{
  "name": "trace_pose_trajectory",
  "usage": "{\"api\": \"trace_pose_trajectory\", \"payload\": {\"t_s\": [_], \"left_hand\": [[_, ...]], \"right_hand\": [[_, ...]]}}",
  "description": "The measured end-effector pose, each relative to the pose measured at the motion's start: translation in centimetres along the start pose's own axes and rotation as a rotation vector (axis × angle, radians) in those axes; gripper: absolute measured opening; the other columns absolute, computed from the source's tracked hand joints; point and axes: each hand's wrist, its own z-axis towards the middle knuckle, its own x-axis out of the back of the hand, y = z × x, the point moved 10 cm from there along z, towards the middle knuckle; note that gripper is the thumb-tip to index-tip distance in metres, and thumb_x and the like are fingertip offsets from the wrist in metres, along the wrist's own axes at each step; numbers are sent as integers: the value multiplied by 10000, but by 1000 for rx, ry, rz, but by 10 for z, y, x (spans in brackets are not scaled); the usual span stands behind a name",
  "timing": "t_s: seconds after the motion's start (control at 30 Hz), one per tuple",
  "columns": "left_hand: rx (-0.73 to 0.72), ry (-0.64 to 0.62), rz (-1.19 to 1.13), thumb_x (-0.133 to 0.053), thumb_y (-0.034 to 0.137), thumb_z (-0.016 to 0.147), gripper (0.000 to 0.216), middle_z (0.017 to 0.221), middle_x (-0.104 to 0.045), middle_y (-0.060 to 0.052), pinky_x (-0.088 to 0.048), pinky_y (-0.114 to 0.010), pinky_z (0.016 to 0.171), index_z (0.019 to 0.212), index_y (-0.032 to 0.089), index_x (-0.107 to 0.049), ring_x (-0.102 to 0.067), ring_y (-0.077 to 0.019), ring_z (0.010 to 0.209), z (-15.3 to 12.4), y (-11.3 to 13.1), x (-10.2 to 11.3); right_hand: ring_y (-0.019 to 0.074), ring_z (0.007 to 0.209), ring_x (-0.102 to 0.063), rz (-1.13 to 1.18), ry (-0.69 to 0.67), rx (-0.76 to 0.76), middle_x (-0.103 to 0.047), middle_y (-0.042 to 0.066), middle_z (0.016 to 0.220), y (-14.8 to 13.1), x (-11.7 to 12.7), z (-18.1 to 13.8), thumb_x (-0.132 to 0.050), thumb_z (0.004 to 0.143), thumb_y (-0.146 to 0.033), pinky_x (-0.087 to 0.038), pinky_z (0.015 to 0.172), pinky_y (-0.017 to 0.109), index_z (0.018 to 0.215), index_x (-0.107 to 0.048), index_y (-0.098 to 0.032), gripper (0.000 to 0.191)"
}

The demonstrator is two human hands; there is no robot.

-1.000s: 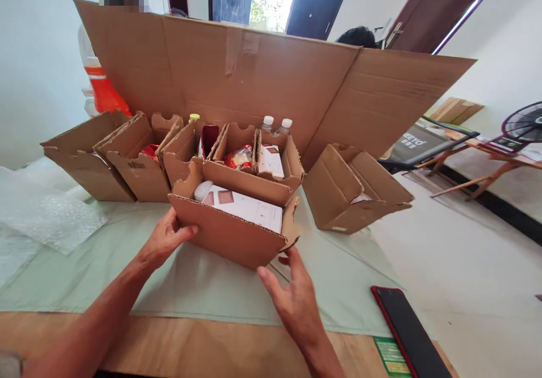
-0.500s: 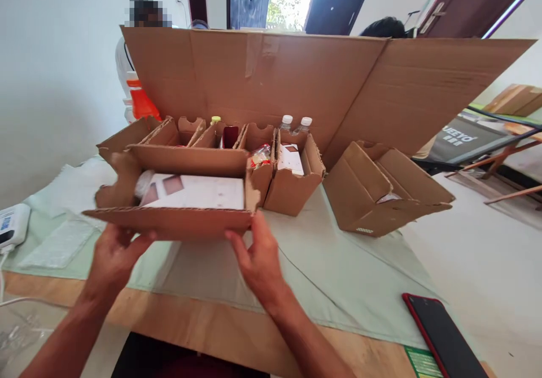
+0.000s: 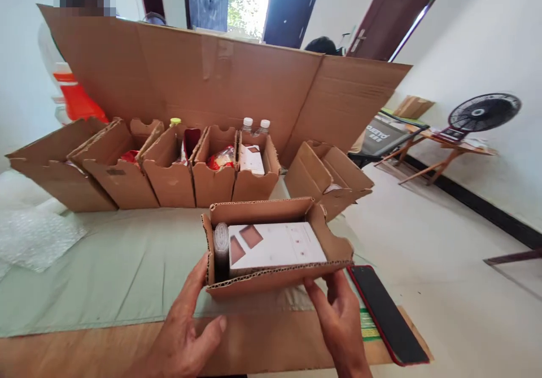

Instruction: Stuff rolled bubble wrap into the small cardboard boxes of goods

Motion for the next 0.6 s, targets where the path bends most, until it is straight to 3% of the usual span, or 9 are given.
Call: {"api": "trace_pose_trajectory", "payload": {"t_s": [0.13, 0.23, 0.33, 0.43, 0.6], "left_hand": [[21, -70, -12, -589, 119, 789, 1026, 1740, -95, -78, -263, -586, 1251, 1649, 288, -54, -157, -365, 1584, 11, 12, -55], [-5, -95, 36, -575, 77, 744, 1098, 1744, 50, -61, -233, -613, 1248, 1645, 306, 9, -49, -372, 1597, 9, 26, -82], [-35, -125, 61, -589, 64, 713, 1143, 1731, 152, -53, -221, -630, 1240, 1641, 313, 30, 10, -401, 1592, 6, 36, -99], [-3, -176, 47, -592, 52, 695, 1164, 1713, 228, -32, -294, -612, 1216, 1639, 334, 27, 23, -423, 1584, 5, 38, -111], [5, -254, 34, -610, 55, 675, 1159, 1685, 293, -42, -258, -587, 1238, 1648, 273, -19, 52, -432, 1575, 10, 45, -131]], "right_hand": [[314, 1269, -608, 182, 48, 101, -673, 101, 1343, 10, 4, 55, -693, 847, -368, -500, 1049, 452, 1305, -615, -243, 481], [284, 1354, -539, 204, 31, 140, -570, 67, 1484, 13, -6, 84, -643, 865, -316, -406, 1152, 475, 1408, -547, -273, 553], [263, 1391, -510, 207, 37, 147, -542, 53, 1523, 6, -15, 98, -612, 888, -315, -372, 1187, 461, 1462, -510, -275, 584], [260, 1385, -522, 213, 46, 130, -557, 63, 1516, -1, -21, 105, -600, 903, -348, -393, 1177, 452, 1495, -491, -253, 610], [263, 1369, -543, 245, 67, 159, -590, 37, 1485, -4, -23, 117, -630, 857, -364, -406, 1175, 439, 1413, -592, -261, 567]]}}
